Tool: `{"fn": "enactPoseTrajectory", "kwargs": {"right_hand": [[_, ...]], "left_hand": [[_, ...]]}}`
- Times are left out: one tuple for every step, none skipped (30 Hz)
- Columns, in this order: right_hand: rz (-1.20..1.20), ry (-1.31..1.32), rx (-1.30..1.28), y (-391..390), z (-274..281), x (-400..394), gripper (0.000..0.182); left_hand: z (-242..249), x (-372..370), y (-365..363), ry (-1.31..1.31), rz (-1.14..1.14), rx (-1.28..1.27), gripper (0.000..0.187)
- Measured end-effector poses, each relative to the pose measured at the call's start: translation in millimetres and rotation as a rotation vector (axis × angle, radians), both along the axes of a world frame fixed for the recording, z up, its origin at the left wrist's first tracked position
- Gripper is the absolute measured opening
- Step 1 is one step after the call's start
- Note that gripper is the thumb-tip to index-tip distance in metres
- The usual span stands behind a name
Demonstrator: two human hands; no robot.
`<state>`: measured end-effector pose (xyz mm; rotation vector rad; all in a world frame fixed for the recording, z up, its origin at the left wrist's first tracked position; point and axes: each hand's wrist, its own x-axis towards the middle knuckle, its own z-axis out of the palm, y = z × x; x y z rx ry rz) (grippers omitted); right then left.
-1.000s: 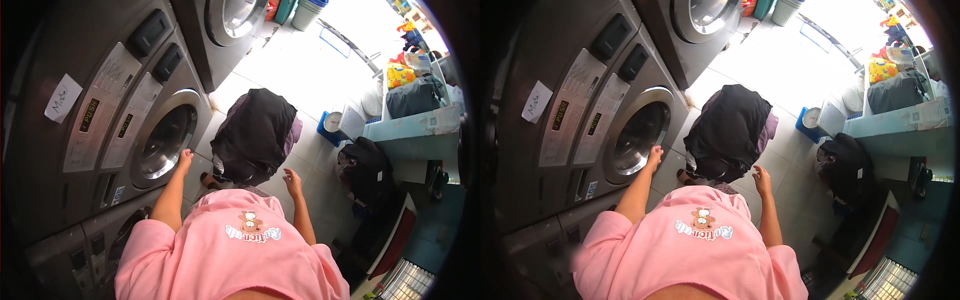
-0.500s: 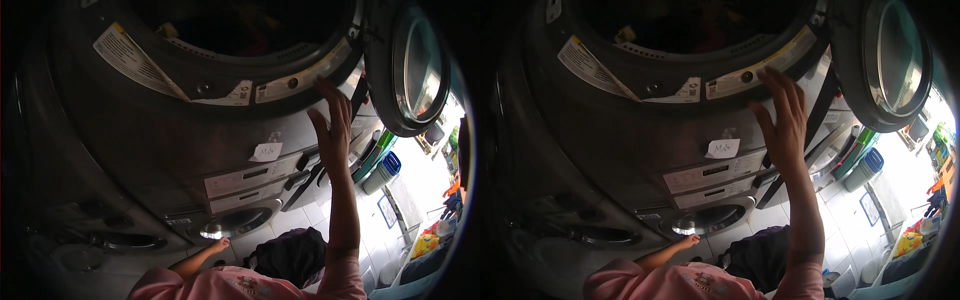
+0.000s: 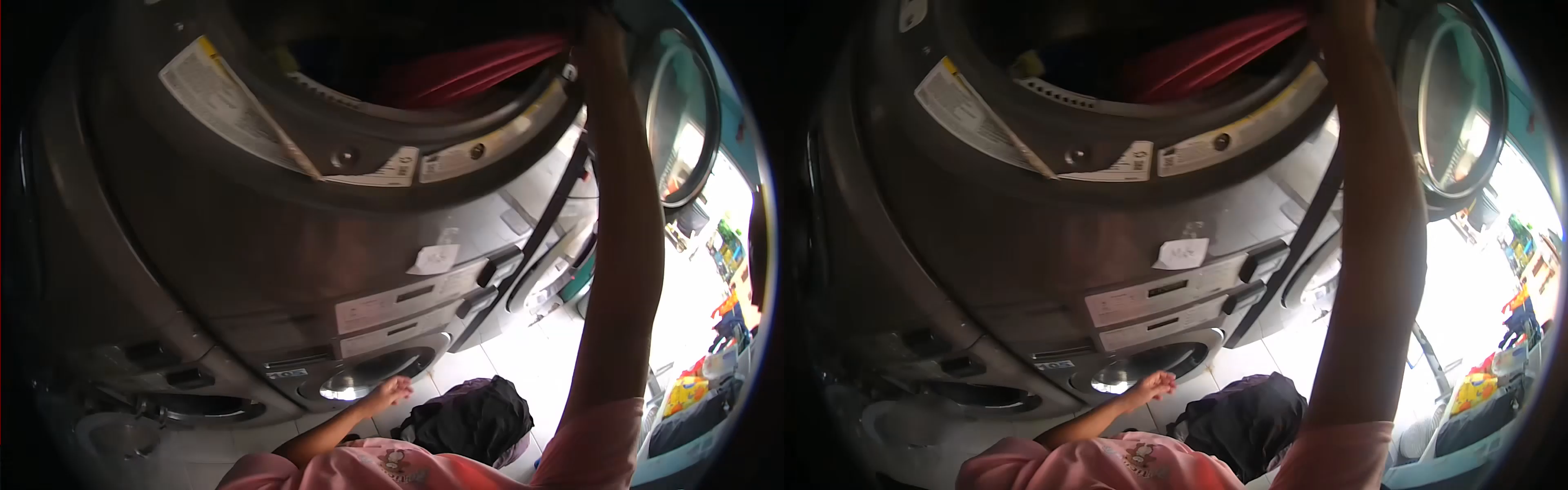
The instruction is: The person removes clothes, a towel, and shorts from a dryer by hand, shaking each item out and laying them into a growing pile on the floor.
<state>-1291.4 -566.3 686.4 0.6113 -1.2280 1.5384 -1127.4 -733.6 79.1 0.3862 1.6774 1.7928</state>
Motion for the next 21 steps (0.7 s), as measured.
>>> {"fn": "enactPoseTrajectory", "kwargs": {"right_hand": [[-0.343,0.168,0.192,24.9,3.2,21.8,0.027],[-0.688,0.332,0.387,52.9,3.1,48.1,0.025],[-1.032,0.491,0.588,81.3,1.1,72.2,0.024],[-1.372,0.646,0.794,107.8,-1.9,89.4,0.023],[-1.390,0.635,0.800,133.2,-5.8,100.4,0.023],[-1.361,0.557,0.888,158.1,-10.9,109.6,0.028],[-1.324,0.470,0.974,174.8,-18.7,118.8,0.036],[-1.024,0.299,0.712,167.3,-32.9,134.9,0.034],[-0.901,0.196,0.599,172.6,-44.1,148.8,0.032],[-0.778,0.108,0.472,177.6,-55.2,162.8,0.030],[-1.055,0.043,0.674,200.0,-60.6,180.5,0.029],[-1.332,0.025,0.866,222.3,-66.0,198.3,0.029],[-1.294,-0.082,0.561,229.9,-81.8,201.3,0.029],[-1.395,0.016,0.683,246.1,-93.7,207.1,0.030],[-1.499,0.126,0.794,262.3,-105.5,213.2,0.030],[-1.524,0.134,0.803,272.9,-115.7,220.8,0.030],[-1.507,0.087,0.765,280.3,-126.4,232.2,0.030],[-1.485,0.050,0.723,286.5,-135.4,243.7,0.029],[-1.470,0.027,0.689,293.1,-141.3,253.6,0.029],[-1.463,0.010,0.660,300.4,-143.0,263.6,0.029],[-1.458,-0.005,0.637,308.3,-141.9,274.3,0.029]], "left_hand": [[43.6,-6.7,11.4,0.008,0.001,0.078,0.035],[71.6,-11.8,23.0,0.026,-0.007,0.154,0.041],[96.0,-16.1,33.9,0.042,-0.015,0.228,0.047],[117.8,-20.8,43.7,0.065,-0.038,0.331,0.054],[138.6,-24.5,53.2,0.083,-0.058,0.435,0.060],[161.4,-27.2,63.1,0.155,-0.074,0.521,0.064],[181.9,-28.3,71.6,0.220,-0.086,0.605,0.067],[198.6,-29.4,79.3,0.242,-0.094,0.656,0.070],[213.6,-31.0,87.5,0.268,-0.098,0.710,0.073],[225.8,-31.2,94.8,0.288,-0.096,0.766,0.075],[236.1,-30.4,102.2,0.305,-0.095,0.822,0.077],[244.7,-29.1,109.6,0.330,-0.099,0.847,0.080],[251.7,-26.9,119.2,0.369,-0.103,0.886,0.081],[252.9,-23.1,126.4,0.374,-0.100,0.869,0.082],[255.3,-22.3,130.7,0.390,-0.093,0.854,0.083],[260.4,-22.9,136.7,0.440,-0.051,0.829,0.086],[261.0,-22.3,144.3,0.543,0.011,0.768,0.089],[264.8,-19.7,149.4,0.596,0.024,0.759,0.090],[269.6,-16.6,152.3,0.651,0.044,0.749,0.091],[274.9,-14.9,153.3,0.651,0.051,0.744,0.091],[280.8,-13.8,153.2,0.655,0.044,0.750,0.091]]}}
